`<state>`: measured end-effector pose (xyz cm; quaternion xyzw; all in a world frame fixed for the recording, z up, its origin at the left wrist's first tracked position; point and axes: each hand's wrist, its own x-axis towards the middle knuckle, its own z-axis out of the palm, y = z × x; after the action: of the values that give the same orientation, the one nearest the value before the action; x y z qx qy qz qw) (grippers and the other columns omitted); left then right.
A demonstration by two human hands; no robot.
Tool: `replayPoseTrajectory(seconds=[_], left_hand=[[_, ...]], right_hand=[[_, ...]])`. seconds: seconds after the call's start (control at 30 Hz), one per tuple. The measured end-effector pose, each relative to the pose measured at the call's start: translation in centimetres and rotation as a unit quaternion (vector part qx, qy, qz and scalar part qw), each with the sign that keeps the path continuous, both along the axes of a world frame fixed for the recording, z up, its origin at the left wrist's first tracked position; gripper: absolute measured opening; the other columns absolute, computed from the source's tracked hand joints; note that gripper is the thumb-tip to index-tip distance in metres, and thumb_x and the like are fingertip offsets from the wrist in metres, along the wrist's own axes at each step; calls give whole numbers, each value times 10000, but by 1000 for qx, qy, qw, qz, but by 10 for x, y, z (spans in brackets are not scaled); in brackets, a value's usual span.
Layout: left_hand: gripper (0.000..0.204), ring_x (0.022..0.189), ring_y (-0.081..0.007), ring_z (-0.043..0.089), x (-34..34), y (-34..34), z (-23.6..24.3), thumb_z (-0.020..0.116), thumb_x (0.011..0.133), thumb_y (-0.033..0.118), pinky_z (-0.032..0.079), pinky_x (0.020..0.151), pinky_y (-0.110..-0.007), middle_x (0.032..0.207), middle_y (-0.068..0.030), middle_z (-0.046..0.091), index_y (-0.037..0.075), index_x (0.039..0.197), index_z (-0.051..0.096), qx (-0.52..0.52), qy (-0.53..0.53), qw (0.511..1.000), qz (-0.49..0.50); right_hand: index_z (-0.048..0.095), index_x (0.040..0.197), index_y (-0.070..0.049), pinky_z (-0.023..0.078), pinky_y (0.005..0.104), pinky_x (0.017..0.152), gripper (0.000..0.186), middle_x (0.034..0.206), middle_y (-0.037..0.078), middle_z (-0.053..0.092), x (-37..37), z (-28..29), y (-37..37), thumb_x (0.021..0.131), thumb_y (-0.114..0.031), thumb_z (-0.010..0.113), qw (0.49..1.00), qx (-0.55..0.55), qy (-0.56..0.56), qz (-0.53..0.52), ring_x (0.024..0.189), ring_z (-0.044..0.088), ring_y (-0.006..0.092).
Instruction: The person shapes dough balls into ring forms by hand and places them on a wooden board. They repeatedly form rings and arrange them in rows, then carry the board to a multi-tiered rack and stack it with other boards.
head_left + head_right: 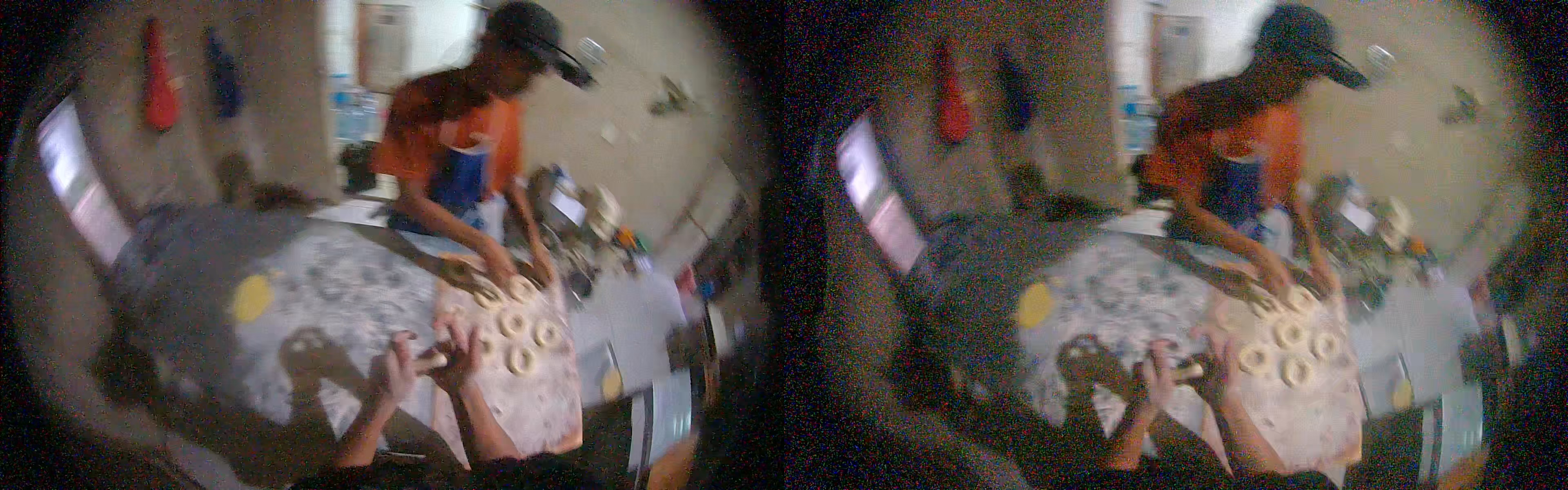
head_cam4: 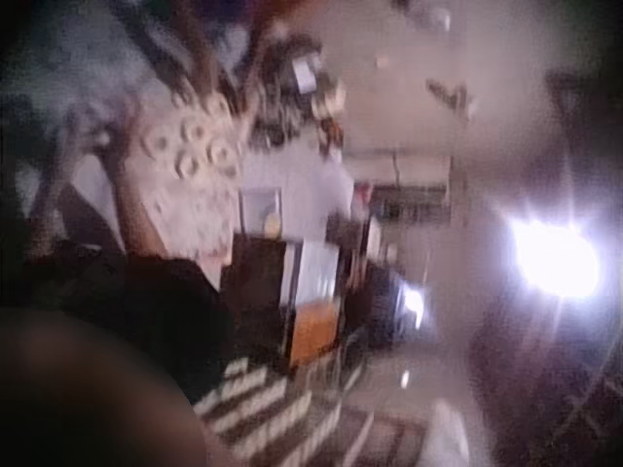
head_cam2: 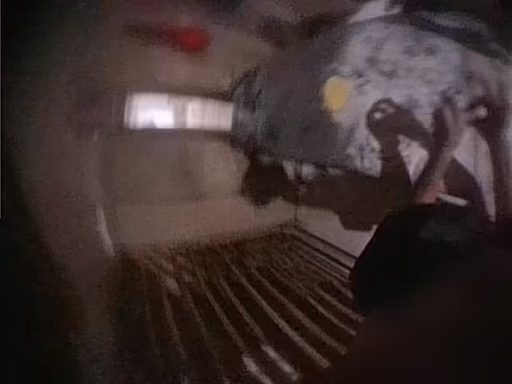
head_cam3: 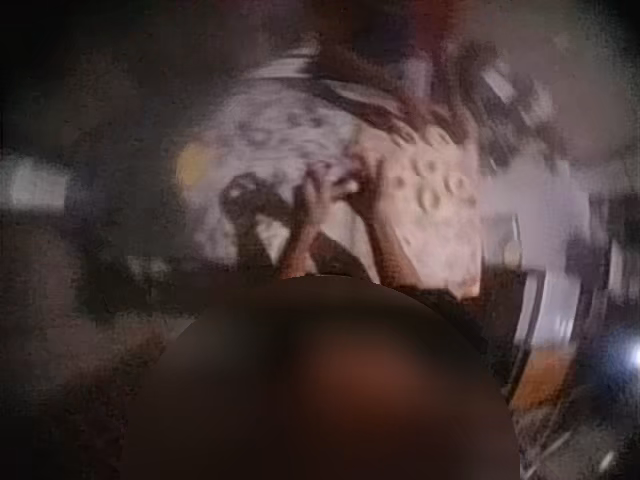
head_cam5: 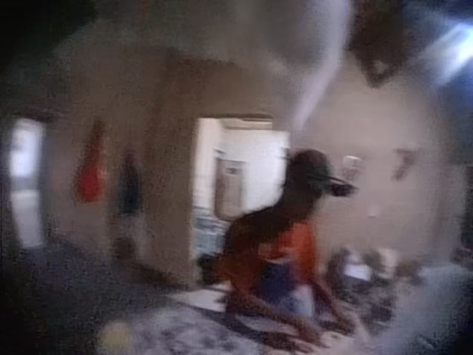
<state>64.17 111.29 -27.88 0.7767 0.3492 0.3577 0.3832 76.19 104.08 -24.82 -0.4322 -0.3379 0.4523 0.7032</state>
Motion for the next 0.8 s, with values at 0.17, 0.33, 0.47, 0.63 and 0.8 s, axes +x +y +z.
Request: replayPoseTrajectory(seconds=[0.17, 0.33, 0.47, 0.63, 0.8], left_hand=[[222, 700, -398, 672, 69, -44, 28, 425, 1021, 226, 517, 598, -458, 844, -184, 666, 75, 1120, 553, -53, -142, 985, -88], [201, 702, -383, 684, 141, -93, 38, 464, 1008, 222, 525, 600, -455, 845, -172, 662, 75, 1111, 554, 23, 57, 988, -143], [254, 819, -377, 683, 205, -115, 24, 427, 1025, 271, 527, 689, -419, 901, -180, 671, 63, 1067, 567, -27, -68, 983, -170], [390, 958, -411, 637, 270, -120, 8, 385, 1036, 365, 478, 824, -443, 981, -203, 665, 32, 1086, 583, -123, 35, 985, -115], [475, 745, -184, 545, 332, -123, -9, 358, 1045, 434, 442, 725, -324, 830, -75, 609, 46, 1033, 632, -221, 4, 962, -161]], right_hand=[[352, 1376, -108, 494, 312, 541, 636, 939, 126, 610, 54, 5, -50, 942, -558, 468, 999, 36, 30, 6, 595, 552, 190], [290, 1463, -80, 477, 280, 531, 675, 991, 85, 578, 134, -2, -100, 924, -404, 537, 971, 29, -235, -17, 619, 561, 149], [369, 1413, -112, 530, 282, 567, 641, 1084, 101, 546, 196, 3, -154, 951, -545, 468, 996, -34, 59, -60, 696, 596, 122], [449, 1338, -176, 393, 247, 461, 568, 750, 24, 542, 271, -1, -189, 949, -589, 457, 986, -133, -19, -97, 517, 460, 115], [454, 1338, -184, 353, 276, 430, 513, 678, 17, 511, 316, -23, -185, 958, -528, 481, 977, -165, -24, -134, 494, 431, 101]])
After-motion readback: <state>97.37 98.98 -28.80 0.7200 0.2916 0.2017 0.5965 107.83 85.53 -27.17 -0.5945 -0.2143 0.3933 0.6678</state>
